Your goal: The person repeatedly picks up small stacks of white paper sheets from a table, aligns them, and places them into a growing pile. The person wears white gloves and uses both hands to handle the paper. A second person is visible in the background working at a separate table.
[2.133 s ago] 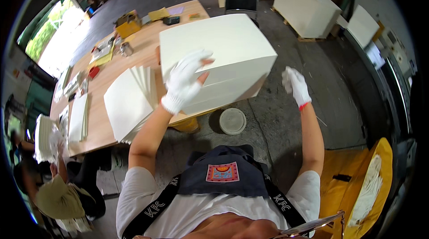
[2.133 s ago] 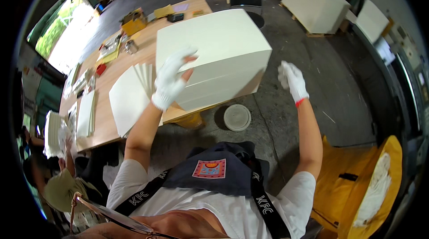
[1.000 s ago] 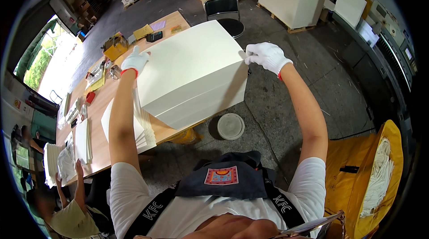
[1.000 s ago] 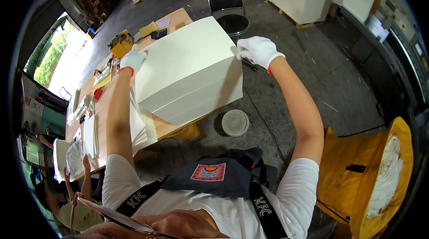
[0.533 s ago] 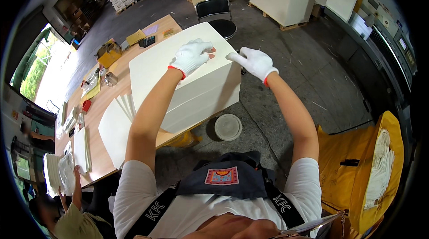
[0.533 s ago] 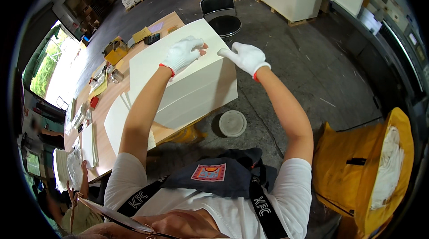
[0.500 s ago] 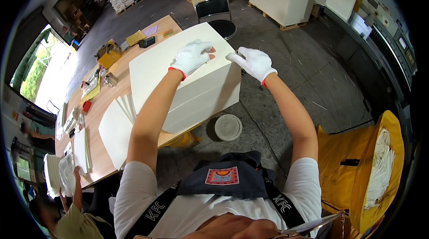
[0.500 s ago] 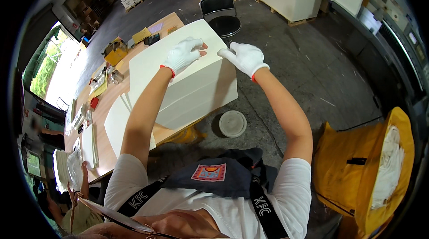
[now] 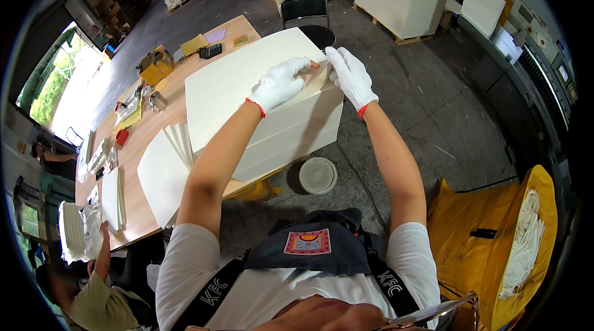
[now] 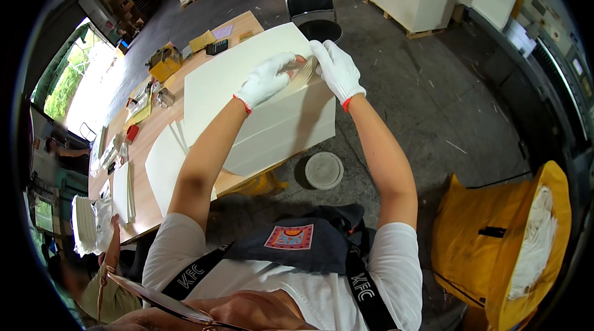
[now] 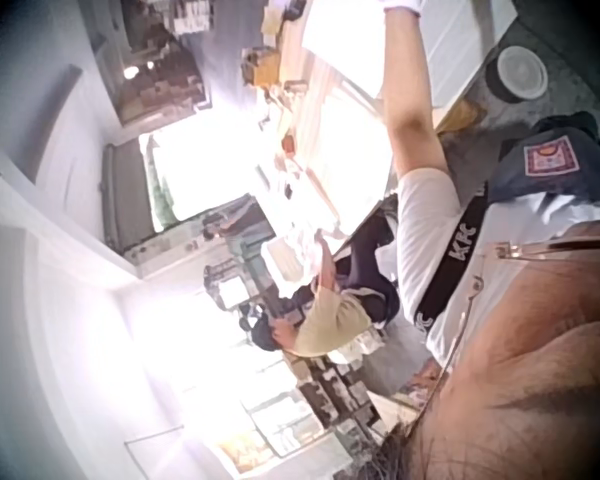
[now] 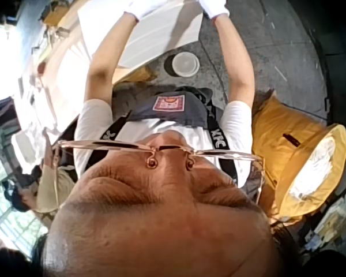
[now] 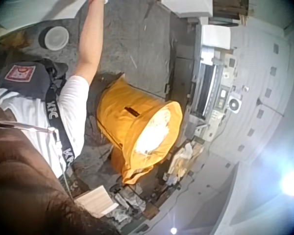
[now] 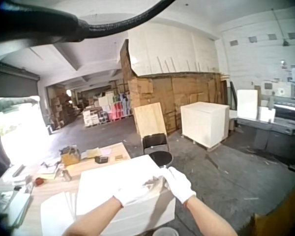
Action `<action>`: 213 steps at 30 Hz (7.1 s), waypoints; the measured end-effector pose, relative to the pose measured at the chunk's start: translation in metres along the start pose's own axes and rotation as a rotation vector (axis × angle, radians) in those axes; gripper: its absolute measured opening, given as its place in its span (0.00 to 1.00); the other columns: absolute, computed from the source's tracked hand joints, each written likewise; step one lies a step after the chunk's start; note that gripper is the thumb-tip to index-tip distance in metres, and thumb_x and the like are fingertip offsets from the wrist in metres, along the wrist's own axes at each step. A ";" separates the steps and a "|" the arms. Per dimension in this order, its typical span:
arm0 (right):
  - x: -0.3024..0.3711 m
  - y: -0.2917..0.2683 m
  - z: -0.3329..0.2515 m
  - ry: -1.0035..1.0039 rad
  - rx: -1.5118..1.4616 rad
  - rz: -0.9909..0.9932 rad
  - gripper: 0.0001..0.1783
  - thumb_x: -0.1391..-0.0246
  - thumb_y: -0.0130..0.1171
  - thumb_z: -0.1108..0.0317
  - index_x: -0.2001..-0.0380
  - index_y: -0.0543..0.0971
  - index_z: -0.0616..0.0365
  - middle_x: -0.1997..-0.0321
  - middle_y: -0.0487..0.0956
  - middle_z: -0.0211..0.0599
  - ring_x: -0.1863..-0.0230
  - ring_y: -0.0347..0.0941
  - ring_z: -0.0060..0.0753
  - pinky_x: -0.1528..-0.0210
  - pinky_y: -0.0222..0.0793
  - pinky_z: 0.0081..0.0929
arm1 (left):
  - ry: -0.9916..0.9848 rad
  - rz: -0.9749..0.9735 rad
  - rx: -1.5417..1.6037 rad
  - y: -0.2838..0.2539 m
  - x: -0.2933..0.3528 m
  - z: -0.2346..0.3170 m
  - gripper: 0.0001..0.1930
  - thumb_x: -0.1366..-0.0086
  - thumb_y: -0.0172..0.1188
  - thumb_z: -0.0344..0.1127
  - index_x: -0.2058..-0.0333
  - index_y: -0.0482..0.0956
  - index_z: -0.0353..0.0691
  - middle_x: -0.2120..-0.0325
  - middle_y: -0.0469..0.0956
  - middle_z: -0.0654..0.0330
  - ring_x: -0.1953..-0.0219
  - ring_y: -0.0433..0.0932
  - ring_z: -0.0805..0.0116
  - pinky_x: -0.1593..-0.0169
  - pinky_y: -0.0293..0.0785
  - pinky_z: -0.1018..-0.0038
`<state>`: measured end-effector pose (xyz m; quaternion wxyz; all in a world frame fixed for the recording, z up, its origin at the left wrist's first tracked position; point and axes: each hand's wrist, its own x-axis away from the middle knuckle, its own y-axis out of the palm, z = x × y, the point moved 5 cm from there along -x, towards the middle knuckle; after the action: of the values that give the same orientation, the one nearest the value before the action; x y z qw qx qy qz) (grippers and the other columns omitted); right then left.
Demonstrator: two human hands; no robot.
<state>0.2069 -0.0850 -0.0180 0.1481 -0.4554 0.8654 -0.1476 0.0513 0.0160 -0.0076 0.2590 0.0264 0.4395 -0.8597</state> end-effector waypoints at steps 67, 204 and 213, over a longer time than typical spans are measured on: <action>0.006 0.006 0.012 -0.193 0.104 0.236 0.27 0.32 0.39 0.38 0.62 0.72 0.51 0.67 0.79 0.55 0.60 0.76 0.64 0.60 0.66 0.54 | -0.131 0.033 -0.067 0.001 0.004 0.014 0.14 0.29 0.53 0.36 0.47 0.79 0.45 0.61 0.82 0.54 0.61 0.79 0.65 0.51 0.74 0.72; 0.005 0.003 0.037 -0.012 -0.020 0.105 0.31 0.37 0.46 0.36 0.68 0.77 0.54 0.72 0.79 0.37 0.65 0.77 0.42 0.57 0.68 0.39 | -0.137 -0.046 -0.184 0.003 0.003 0.022 0.20 0.38 0.66 0.39 0.46 0.81 0.53 0.60 0.85 0.57 0.61 0.83 0.66 0.52 0.78 0.71; 0.011 -0.029 0.037 -0.058 0.198 0.192 0.33 0.37 0.45 0.33 0.62 0.77 0.56 0.64 0.82 0.53 0.57 0.79 0.59 0.55 0.69 0.48 | 0.322 0.126 -0.471 0.010 0.012 0.028 0.26 0.42 0.60 0.38 0.43 0.79 0.57 0.48 0.81 0.59 0.49 0.81 0.57 0.45 0.77 0.64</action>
<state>0.2369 -0.1148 -0.0413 0.2307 -0.3579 0.8814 -0.2045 0.0505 -0.0156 -0.0016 0.2379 0.1290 0.6599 -0.7010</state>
